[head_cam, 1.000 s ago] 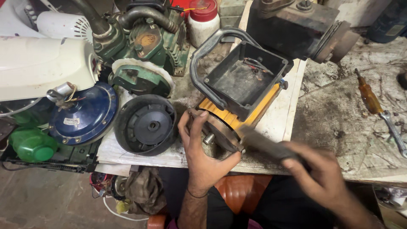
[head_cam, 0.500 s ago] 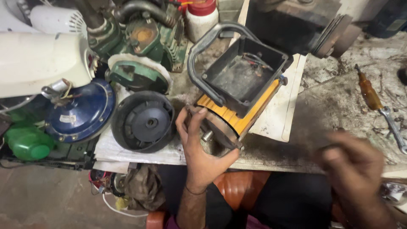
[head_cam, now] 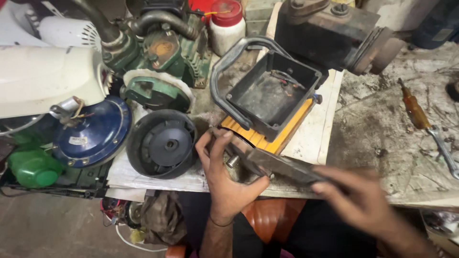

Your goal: The person works on a yellow electric motor at a cluttered workbench. They hold the motor steady while filing or scraping its housing with a flat file, remove the fan cover and set it aside, then handle the rotor and shaft and work on the exposed copper windings with their hands.

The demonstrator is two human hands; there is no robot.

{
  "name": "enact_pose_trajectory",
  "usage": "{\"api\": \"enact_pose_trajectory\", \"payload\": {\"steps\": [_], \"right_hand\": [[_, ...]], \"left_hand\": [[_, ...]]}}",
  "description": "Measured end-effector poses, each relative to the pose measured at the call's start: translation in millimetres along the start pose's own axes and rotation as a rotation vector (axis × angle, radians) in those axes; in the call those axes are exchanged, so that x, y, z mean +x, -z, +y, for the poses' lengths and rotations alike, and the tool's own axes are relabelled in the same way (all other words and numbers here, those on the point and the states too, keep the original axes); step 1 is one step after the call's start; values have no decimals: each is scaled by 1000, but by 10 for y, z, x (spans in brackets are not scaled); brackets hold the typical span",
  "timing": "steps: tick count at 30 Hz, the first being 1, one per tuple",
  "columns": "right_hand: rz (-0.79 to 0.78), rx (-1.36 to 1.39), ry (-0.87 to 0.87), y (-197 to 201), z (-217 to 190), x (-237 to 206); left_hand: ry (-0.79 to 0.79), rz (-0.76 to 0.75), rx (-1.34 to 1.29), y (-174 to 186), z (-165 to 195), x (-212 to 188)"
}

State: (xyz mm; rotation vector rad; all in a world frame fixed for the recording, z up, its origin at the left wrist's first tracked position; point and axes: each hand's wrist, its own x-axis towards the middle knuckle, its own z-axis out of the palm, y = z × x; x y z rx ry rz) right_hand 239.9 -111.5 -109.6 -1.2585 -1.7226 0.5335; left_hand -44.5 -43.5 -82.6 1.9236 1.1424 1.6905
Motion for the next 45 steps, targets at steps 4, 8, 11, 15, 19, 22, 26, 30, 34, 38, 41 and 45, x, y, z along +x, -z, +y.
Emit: {"api": "enact_pose_trajectory", "payload": {"steps": [4, 8, 11, 15, 19, 22, 26, 30, 34, 38, 41, 45], "right_hand": [[108, 64, 6, 10, -47, -7], [-69, -69, 32, -54, 27, -10], [285, 453, 17, -74, 84, -26], [42, 20, 227, -102, 102, 41], [16, 198, 305, -116, 26, 35], [276, 523, 196, -134, 16, 30], [-82, -66, 49, -69, 89, 9], [336, 201, -77, 26, 224, -42], [79, -132, 182, -3, 305, -23], [205, 620, 190, -11, 195, 13], [-7, -213, 304, 5, 45, 119], [180, 266, 122, -14, -116, 171]], "left_hand": [[24, 5, 13, -17, -15, -1], [40, 25, -10, -24, -18, -10], [13, 14, 9, -19, -5, 1], [0, 37, 30, -41, -42, 70], [7, 10, -14, -19, -48, 9], [45, -16, -1, -7, -49, -42], [24, 10, -10, -12, -37, -23], [53, 6, 30, -17, 9, -6], [0, 38, -7, -24, -10, 4], [11, 13, -16, -15, -27, -23], [28, 23, 39, -16, -37, -17], [23, 35, -17, -20, -33, -11]]}}
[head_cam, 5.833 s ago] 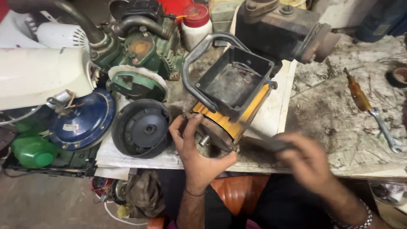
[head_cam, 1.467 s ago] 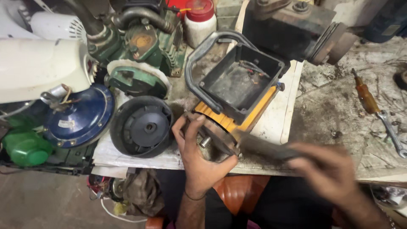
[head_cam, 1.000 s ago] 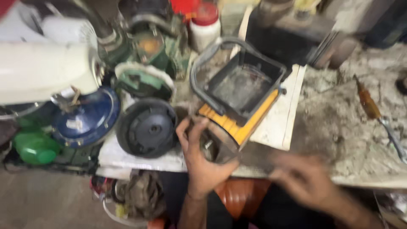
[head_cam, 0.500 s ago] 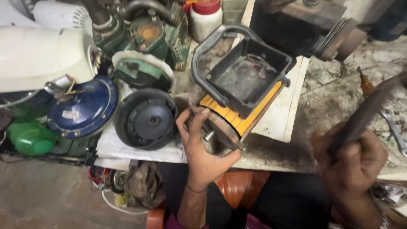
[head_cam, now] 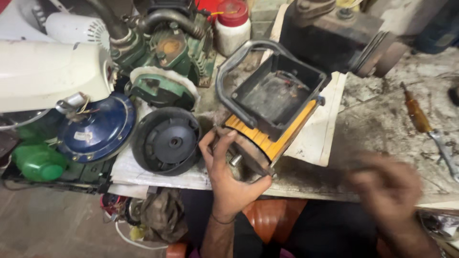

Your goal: The person works on a yellow electric motor at a cluttered workbench. They hold the motor steady while filing or scraping its housing with a flat file, remove the fan cover and set it aside, then handle the rotor and shaft and work on the exposed copper windings with their hands.

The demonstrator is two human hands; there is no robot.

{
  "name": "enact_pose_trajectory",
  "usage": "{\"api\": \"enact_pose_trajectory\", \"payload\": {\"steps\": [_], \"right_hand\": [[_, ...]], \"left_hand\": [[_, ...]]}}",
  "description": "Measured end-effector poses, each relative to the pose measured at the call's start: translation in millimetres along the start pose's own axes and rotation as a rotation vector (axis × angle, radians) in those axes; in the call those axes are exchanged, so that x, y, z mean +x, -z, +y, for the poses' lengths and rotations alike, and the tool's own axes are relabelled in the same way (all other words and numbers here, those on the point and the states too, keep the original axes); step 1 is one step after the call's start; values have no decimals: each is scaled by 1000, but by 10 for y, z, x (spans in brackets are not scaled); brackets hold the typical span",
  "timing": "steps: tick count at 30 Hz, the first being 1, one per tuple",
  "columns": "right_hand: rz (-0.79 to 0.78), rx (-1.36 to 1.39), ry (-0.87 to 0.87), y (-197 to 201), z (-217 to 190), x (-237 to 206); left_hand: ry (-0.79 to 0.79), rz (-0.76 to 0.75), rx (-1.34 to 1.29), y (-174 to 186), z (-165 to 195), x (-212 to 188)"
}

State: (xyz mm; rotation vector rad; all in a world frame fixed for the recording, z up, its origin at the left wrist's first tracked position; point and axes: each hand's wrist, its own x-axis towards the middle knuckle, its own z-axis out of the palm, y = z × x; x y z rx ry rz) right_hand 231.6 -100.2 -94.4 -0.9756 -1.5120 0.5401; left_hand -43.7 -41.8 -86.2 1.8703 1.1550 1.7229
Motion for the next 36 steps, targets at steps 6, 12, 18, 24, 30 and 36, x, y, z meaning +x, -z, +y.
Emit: {"api": "enact_pose_trajectory", "payload": {"steps": [6, 12, 18, 24, 30, 36], "right_hand": [[-165, -274, -171, -15, 211, -177], [28, -142, 22, 126, 481, -251], [105, 375, -171, -35, 196, -180], [-88, -246, -29, 26, 11, -34], [-123, -131, 154, -21, 181, -170], [-130, -394, -66, 15, 225, -89]], "left_hand": [[1, -16, -3, 8, -19, -19], [14, 2, -25, -16, -43, -24], [15, -3, -12, 5, 7, -30], [1, 8, 7, 16, -18, -26], [-42, 19, -34, -33, -13, -31], [-20, -7, 7, 4, -4, 22]]}}
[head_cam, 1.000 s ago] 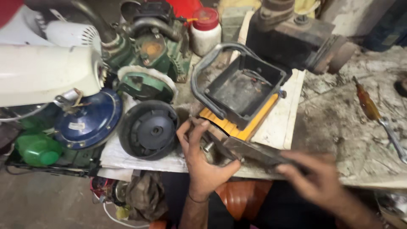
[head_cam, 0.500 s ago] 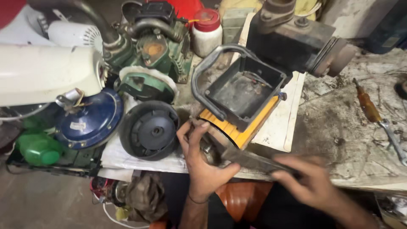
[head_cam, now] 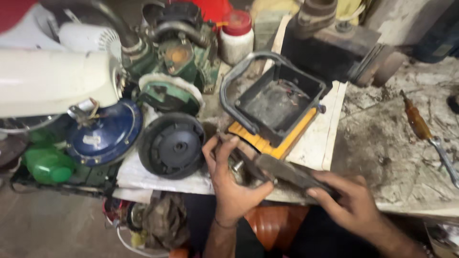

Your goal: The person works on a yellow electric motor at a cluttered workbench. They hold the motor steady while filing or scraping its housing with a flat file, remove the fan cover and set it aside, then handle the rotor and shaft and work on the exposed copper windings with their hands.

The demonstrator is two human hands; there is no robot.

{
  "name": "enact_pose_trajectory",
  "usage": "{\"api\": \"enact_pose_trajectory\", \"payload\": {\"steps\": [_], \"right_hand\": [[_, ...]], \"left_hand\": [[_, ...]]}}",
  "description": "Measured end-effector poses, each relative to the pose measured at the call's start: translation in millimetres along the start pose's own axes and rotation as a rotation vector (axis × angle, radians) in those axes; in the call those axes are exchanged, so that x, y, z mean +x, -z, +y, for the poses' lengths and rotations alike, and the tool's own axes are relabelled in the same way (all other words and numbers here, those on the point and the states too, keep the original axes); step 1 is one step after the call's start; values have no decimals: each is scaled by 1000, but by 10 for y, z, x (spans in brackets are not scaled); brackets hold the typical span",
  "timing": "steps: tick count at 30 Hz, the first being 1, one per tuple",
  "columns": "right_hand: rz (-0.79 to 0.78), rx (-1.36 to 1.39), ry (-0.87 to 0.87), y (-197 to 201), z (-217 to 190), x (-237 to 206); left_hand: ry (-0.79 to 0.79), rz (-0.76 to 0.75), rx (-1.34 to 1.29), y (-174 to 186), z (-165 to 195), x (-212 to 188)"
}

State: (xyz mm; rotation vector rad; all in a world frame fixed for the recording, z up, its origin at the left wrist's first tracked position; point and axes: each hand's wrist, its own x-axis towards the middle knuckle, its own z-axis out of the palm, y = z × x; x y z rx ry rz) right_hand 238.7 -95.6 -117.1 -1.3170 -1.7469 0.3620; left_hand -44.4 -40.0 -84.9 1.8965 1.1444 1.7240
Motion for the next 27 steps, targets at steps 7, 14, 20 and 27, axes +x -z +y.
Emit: {"api": "enact_pose_trajectory", "payload": {"steps": [7, 14, 20, 27], "right_hand": [[28, 478, 40, -21, -3, -101], [-12, 89, 170, 31, 144, -66], [202, 795, 76, 28, 194, -132], [148, 505, -41, -20, 167, -163]], "left_hand": [[37, 5, -8, -12, -5, -78], [41, 3, -18, 12, 8, -32], [18, 11, -28, -3, -31, -68], [53, 2, -75, 3, 1, -51]]}}
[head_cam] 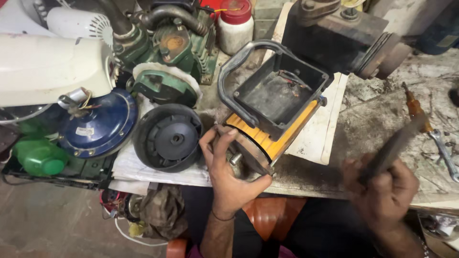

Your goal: The person works on a yellow electric motor at a cluttered workbench. They hold the motor steady while filing or scraping its housing with a flat file, remove the fan cover and set it aside, then handle the rotor and shaft and work on the exposed copper windings with their hands.

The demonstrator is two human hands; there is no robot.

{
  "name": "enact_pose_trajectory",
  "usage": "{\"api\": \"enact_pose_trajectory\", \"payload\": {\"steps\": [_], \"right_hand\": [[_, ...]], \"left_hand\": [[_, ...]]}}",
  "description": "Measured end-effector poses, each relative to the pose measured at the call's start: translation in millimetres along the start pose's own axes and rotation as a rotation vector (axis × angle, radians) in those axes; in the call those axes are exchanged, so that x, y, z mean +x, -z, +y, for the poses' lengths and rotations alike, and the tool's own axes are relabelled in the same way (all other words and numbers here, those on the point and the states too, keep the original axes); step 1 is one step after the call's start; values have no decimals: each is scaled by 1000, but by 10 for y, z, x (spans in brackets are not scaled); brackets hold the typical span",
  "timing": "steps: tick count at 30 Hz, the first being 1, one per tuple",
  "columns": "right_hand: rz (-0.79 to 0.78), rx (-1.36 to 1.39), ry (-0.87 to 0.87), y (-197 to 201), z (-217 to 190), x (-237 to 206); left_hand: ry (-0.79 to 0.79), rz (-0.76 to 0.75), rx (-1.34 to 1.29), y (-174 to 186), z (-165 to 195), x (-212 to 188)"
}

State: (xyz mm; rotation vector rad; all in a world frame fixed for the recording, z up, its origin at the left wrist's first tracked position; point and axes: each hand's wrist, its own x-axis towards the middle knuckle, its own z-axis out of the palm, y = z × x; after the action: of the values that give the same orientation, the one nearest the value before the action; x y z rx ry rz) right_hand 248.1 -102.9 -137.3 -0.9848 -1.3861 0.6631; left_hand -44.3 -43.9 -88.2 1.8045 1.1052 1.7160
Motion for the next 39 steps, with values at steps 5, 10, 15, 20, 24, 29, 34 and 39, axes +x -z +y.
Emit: {"api": "enact_pose_trajectory", "payload": {"steps": [5, 10, 15, 20, 24, 29, 34, 39], "right_hand": [[-107, -418, 114, 4, -6, 82], [-102, -188, 177, -146, -132, 95], [25, 150, -48, -252, -355, 174], [-167, -410, 207, -225, -297, 210], [21, -372, 197, -186, -105, 134], [-61, -173, -113, 140, -195, 175], [62, -474, -66, 475, -558, 701], [227, -431, -209, 266, -874, 1392]], "left_hand": [[-57, 33, 32, -10, -23, 22], [-7, 9, -38, -23, -64, -34], [-12, 12, -15, 6, -25, -11], [-15, 19, -39, -9, -46, 32], [-18, 9, -42, -15, -71, -28], [13, -13, 23, 20, -46, -20], [-3, -28, 4, 10, -11, 59], [-19, -13, 10, -27, 0, 104]]}}
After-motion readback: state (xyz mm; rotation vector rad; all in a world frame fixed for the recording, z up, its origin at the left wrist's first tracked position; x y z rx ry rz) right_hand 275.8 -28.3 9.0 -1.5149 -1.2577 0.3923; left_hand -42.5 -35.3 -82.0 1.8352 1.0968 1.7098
